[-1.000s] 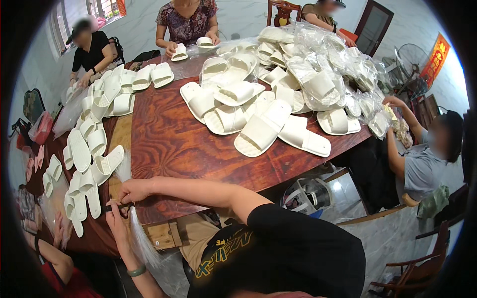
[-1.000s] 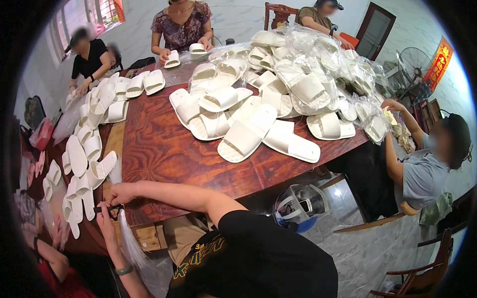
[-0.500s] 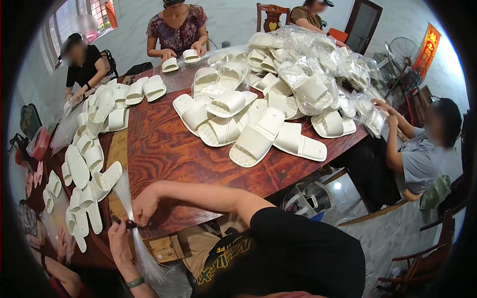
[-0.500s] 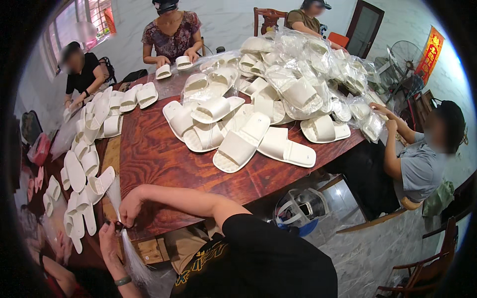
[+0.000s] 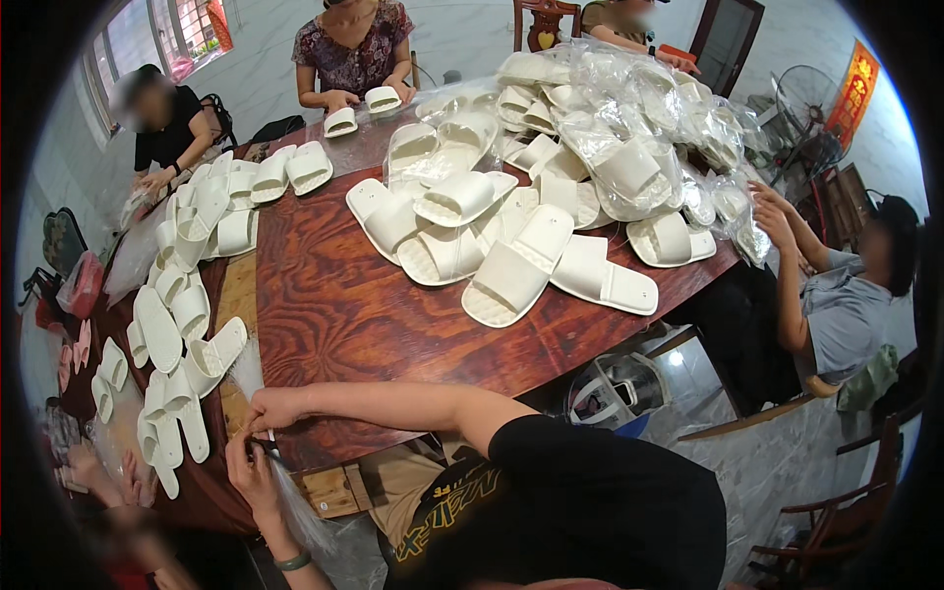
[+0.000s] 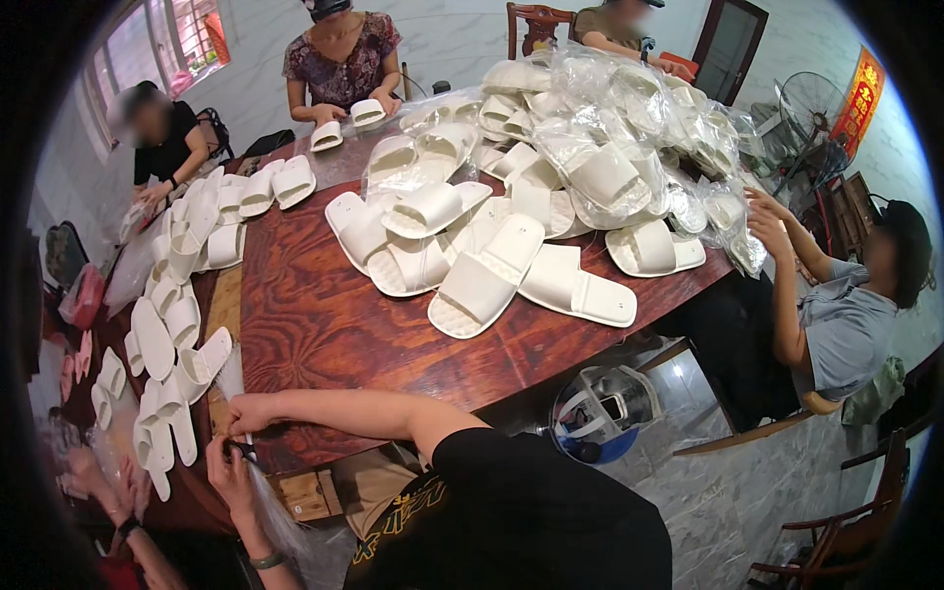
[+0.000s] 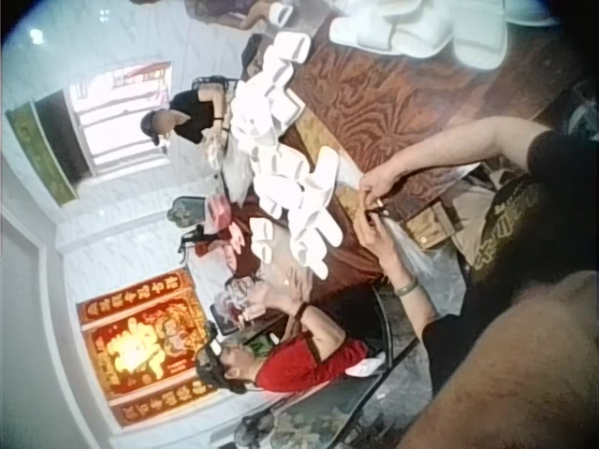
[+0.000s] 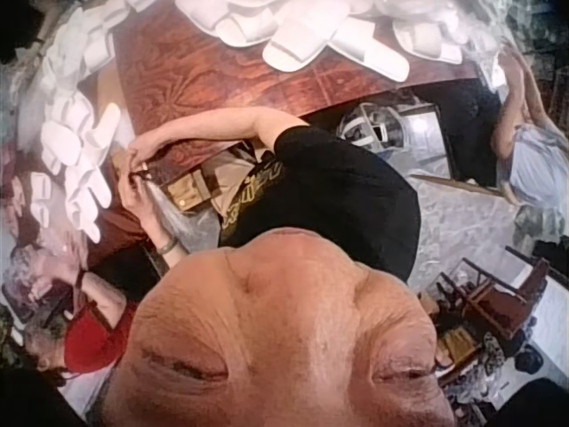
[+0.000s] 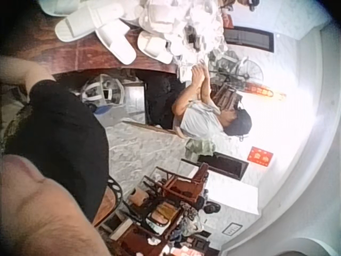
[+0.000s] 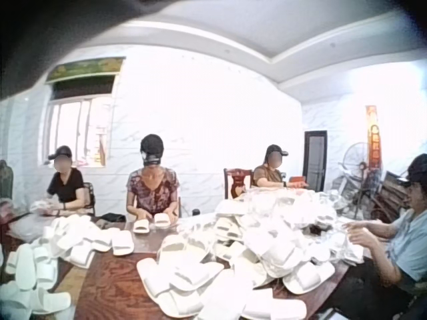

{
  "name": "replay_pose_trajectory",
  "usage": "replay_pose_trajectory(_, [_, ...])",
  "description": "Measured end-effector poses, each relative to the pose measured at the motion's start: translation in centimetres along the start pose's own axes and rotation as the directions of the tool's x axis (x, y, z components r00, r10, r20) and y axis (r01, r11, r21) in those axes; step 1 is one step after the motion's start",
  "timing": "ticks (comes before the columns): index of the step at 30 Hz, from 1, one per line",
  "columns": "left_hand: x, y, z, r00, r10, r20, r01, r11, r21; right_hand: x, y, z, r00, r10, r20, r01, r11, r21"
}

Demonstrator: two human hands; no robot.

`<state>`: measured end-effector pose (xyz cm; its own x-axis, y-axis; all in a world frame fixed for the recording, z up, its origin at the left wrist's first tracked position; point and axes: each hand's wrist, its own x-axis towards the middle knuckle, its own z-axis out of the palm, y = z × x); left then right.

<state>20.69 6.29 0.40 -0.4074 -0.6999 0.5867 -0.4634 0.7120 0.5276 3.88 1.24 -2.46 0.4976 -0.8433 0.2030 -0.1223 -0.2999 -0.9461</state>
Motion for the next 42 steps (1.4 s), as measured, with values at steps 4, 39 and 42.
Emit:
replay_pose_trajectory(4, [-0.6, -1.1, 0.3, 0.995, 0.002, -0.097, 0.004, 0.998, 0.058, 0.1, -0.4, 0.3, 0.995, 0.090, 0.030, -0.094, 0.982, 0.161])
replay_pose_trajectory(39, [-5.7, 0.8, -1.8, 0.784, -0.620, 0.040, 0.615, 0.766, -0.187, 0.8, -1.6, 2.8, 1.000, -0.025, -0.007, 0.007, 0.540, -0.842])
replay_pose_trajectory(42, [-5.1, -0.1, -0.5, 0.930, -0.247, 0.272, 0.231, 0.969, 0.091, 0.2, -1.9, 1.6, 0.997, 0.007, -0.077, -0.062, 0.679, -0.732])
